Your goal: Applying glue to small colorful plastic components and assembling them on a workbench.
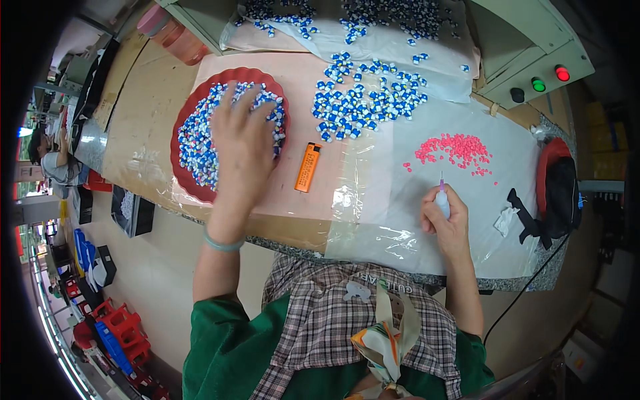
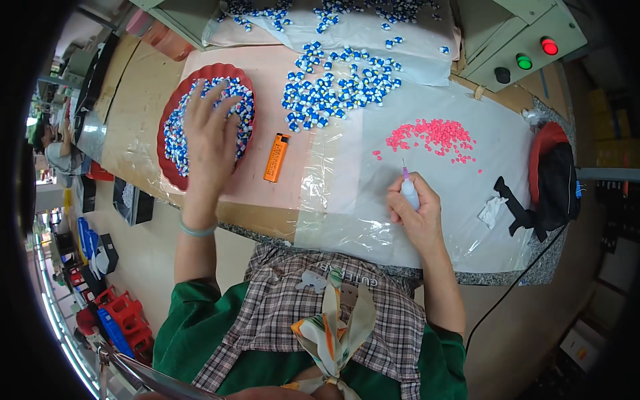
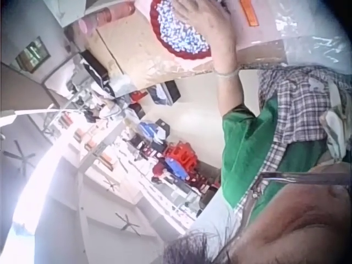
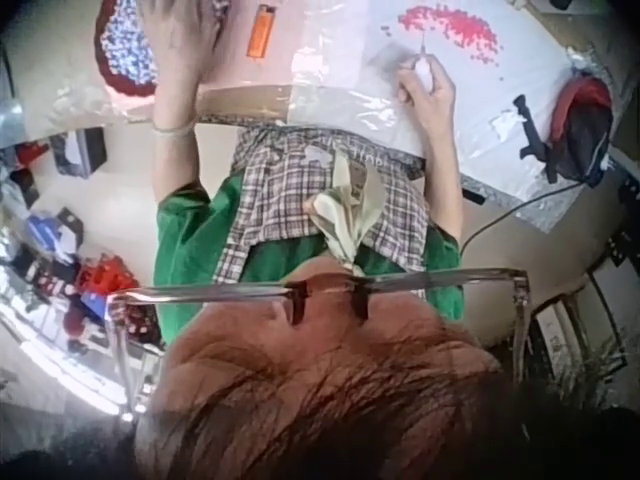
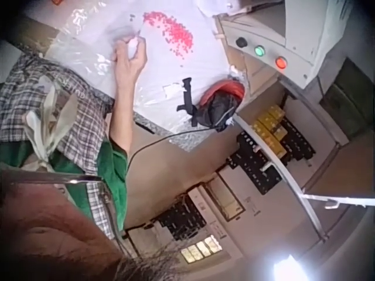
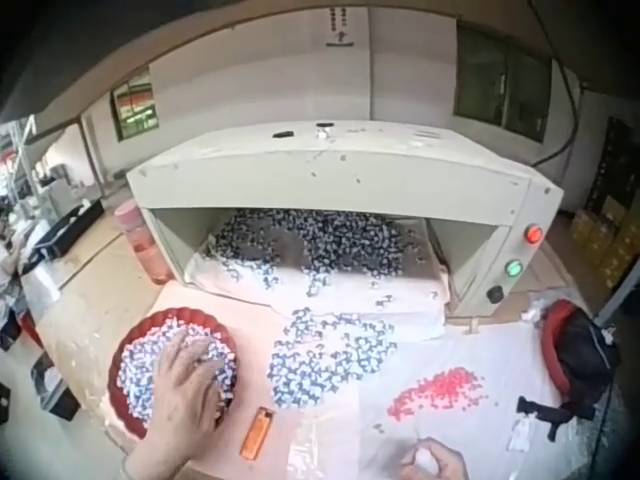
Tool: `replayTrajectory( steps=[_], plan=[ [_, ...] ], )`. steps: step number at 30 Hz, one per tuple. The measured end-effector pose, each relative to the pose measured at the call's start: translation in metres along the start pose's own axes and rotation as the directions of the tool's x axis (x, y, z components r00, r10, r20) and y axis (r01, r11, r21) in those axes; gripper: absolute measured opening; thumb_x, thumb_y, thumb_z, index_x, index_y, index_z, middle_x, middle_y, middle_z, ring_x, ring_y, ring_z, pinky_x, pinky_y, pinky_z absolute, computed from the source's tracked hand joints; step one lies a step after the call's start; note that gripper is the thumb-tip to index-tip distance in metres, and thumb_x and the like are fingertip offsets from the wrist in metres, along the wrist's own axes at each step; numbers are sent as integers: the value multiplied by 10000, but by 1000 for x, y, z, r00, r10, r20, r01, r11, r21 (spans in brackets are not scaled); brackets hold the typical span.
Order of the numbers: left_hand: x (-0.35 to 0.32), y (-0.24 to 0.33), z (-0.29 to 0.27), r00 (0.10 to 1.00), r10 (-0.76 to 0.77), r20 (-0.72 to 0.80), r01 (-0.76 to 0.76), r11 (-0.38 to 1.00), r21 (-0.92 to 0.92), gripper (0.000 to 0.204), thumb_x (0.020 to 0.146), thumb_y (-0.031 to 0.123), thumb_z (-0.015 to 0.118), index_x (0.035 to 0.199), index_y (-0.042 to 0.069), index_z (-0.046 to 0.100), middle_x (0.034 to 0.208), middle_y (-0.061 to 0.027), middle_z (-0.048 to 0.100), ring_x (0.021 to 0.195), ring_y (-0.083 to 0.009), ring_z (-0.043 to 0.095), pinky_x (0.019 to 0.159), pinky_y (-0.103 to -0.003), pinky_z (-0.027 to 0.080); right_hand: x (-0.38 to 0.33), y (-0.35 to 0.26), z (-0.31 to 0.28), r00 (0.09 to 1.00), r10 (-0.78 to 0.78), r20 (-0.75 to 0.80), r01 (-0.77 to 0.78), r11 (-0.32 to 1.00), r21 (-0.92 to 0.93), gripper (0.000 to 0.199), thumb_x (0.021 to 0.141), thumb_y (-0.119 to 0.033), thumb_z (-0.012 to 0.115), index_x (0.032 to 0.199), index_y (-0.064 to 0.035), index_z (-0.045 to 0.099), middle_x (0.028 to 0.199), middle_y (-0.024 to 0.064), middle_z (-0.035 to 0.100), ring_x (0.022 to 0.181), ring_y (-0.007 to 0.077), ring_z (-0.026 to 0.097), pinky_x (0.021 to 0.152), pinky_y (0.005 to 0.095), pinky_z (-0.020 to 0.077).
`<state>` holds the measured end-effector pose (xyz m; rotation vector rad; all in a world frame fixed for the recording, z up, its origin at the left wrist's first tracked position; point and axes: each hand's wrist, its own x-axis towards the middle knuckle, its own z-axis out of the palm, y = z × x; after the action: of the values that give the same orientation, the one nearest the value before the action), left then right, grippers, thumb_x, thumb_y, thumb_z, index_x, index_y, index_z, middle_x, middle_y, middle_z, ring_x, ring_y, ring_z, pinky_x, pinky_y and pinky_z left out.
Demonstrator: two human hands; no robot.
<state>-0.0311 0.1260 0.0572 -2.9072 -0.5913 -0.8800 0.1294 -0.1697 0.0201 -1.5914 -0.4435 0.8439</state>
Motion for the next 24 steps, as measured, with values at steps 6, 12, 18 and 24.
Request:
replayTrajectory(
  steps=[6,12,18,24],
  plan=[
    [1,61,51,978,-8,208,119,841,-528,548,818,-73,520,1351,16,431,1461,-244,314,1384,-462,230,1115,-522,255,-2,1,-1,1000,-8,0,8,1000,-1,78,887,-58,624,890,-39,549,680,-3,546,540,40,487,488,191,386],
    [9,54,89,963,-50,263,160,897,-413,675,729,-103,535,1375,-49,346,1430,-367,233,1332,-576,198,1102,-556,248,-4,6,-2,998,-56,26,57,997,-58,46,897,-68,586,895,-57,541,675,-11,547,540,43,493,473,192,360],
    [9,89,88,950,-26,310,207,796,-568,653,741,-133,472,1375,6,396,1472,-316,235,1370,-513,199,1121,-500,248,-2,9,-3,997,-69,33,70,997,-43,54,895,-65,596,903,-53,544,682,-14,544,544,42,494,476,195,365],
    [14,80,60,953,-54,299,269,610,-746,638,734,-167,411,1325,58,494,1454,-235,354,1368,-385,330,1081,-395,342,-4,6,-6,997,-66,27,67,996,-63,69,893,-73,606,904,-52,542,687,-15,545,549,42,497,481,195,370]
  ],
)
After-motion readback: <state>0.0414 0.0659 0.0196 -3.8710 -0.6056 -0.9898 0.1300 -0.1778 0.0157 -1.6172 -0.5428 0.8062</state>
